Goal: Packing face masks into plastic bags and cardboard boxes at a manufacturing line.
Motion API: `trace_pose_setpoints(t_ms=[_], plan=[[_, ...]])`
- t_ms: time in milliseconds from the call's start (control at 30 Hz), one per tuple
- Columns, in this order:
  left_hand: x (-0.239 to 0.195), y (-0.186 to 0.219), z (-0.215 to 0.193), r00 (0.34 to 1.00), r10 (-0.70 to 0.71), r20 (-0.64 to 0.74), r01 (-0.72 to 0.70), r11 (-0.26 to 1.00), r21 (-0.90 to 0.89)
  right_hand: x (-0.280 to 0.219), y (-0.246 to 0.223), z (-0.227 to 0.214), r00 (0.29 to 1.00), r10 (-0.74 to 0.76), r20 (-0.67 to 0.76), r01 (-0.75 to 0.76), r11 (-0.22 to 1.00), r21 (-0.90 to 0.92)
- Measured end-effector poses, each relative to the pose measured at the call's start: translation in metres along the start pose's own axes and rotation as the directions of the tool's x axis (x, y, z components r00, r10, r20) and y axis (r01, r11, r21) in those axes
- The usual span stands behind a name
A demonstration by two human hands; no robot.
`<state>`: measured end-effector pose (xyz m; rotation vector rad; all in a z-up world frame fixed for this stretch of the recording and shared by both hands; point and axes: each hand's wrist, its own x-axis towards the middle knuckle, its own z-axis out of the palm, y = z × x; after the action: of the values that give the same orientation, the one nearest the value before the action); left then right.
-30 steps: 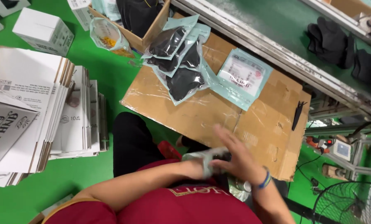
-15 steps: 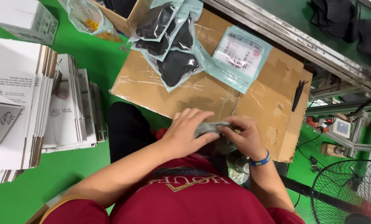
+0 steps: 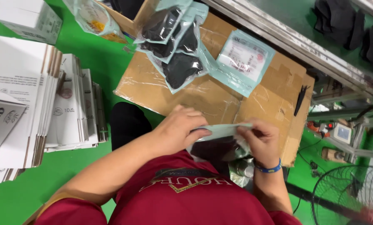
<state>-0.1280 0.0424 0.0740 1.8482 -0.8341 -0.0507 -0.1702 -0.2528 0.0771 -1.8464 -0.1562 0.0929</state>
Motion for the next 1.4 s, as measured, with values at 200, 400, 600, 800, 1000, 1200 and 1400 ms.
trace_pose_setpoints(t_ms=[200, 400, 600, 800, 1000, 1200, 1400], plan=[[0.013, -0.011, -0.093, 0.961, -0.265, -0.081, 0.270, 0.961, 0.066, 0.081, 0.009, 0.043, 0.998, -0.003, 0.059, -0.003, 0.995, 0.101], [0.062, -0.113, -0.125, 0.763, -0.268, -0.588, 0.020, 0.919, -0.393, 0.224, -0.039, 0.117, 0.976, -0.164, -0.146, 0.173, 0.983, 0.052], [0.100, -0.196, -0.140, 0.559, -0.638, -0.531, 0.542, 0.765, -0.348, 0.331, 0.028, 0.152, 0.991, 0.121, -0.064, -0.091, 0.933, 0.349], [0.094, -0.264, -0.109, 0.604, -0.641, -0.474, 0.736, 0.676, 0.024, 0.341, 0.066, 0.165, 0.917, 0.396, -0.052, -0.298, 0.764, 0.573], [0.079, -0.268, -0.101, 0.712, -0.586, -0.388, 0.560, 0.806, -0.190, 0.308, 0.055, 0.163, 0.967, 0.253, -0.003, -0.211, 0.814, 0.541], [0.036, -0.168, -0.093, 0.831, -0.435, -0.347, 0.439, 0.896, -0.071, 0.212, 0.010, 0.111, 0.988, -0.136, 0.069, 0.112, 0.953, 0.280], [-0.030, -0.167, -0.030, 0.960, -0.155, -0.232, 0.121, 0.980, -0.158, 0.148, 0.174, 0.033, 0.992, 0.019, 0.123, -0.057, 0.948, 0.313]])
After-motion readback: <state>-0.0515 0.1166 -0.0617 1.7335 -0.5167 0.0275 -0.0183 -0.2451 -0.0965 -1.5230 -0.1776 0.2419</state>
